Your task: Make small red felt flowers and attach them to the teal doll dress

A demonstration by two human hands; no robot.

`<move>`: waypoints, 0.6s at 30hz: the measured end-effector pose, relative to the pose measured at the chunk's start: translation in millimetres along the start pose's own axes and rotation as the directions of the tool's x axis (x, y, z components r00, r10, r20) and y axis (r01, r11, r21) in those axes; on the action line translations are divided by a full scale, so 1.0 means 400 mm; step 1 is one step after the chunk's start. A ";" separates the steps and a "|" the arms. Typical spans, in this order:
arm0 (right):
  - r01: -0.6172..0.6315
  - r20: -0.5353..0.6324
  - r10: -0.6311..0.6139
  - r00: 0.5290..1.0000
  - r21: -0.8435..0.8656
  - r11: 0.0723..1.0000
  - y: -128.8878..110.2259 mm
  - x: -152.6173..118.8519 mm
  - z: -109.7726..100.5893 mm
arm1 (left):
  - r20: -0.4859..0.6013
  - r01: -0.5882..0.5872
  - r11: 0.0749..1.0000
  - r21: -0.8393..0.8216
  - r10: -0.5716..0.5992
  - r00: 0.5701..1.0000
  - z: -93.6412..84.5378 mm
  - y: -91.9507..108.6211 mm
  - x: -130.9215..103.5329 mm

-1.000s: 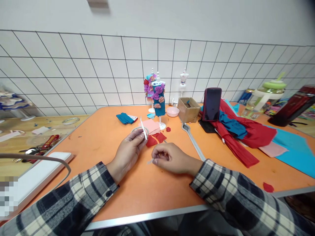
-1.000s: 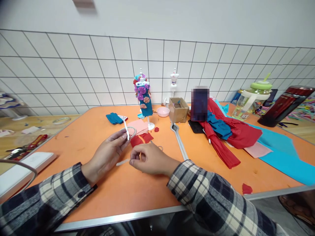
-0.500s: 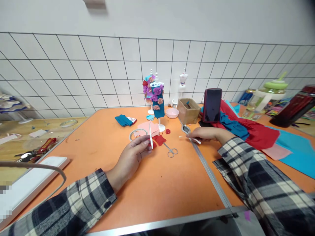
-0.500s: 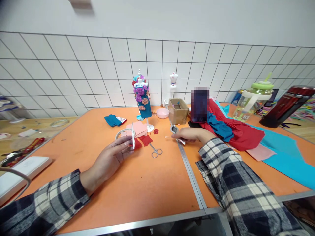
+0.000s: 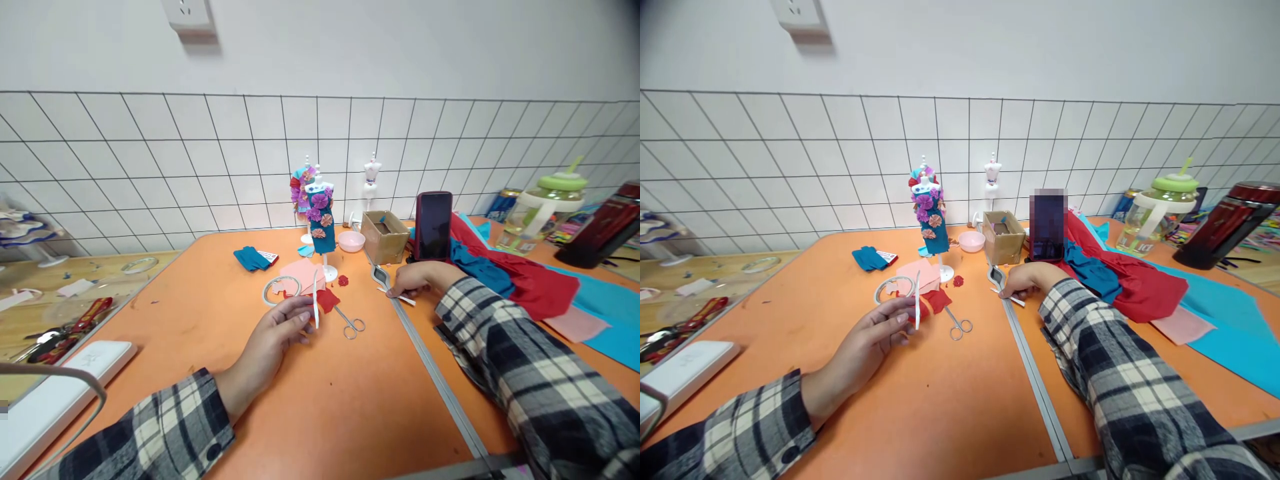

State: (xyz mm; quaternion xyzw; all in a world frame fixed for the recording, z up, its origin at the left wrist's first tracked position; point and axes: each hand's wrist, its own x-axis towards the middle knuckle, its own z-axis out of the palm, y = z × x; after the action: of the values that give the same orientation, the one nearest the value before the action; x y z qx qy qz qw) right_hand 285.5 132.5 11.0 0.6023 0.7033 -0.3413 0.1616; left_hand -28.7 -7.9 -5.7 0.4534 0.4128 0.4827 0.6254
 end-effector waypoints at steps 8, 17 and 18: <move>-0.122 -0.292 0.096 0.952 -0.072 0.990 0.023 -0.009 0.010 | 0.029 -0.102 0.985 0.135 0.099 0.995 -0.006 -0.005 0.004; -0.262 -0.427 0.184 0.885 -0.132 0.956 0.024 -0.019 0.060 | -0.025 -0.135 0.933 0.333 0.152 0.988 0.009 0.019 -0.005; -0.245 -0.423 0.176 0.889 -0.114 0.963 0.029 -0.023 0.060 | -0.025 -0.137 0.931 0.339 0.154 0.988 0.010 0.022 -0.007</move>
State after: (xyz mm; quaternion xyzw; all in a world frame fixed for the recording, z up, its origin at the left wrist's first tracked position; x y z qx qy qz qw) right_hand 294.2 110.1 -3.6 0.7177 0.6775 -0.1288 0.0962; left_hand -27.3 -10.1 3.8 0.5704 0.4702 0.4615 0.4905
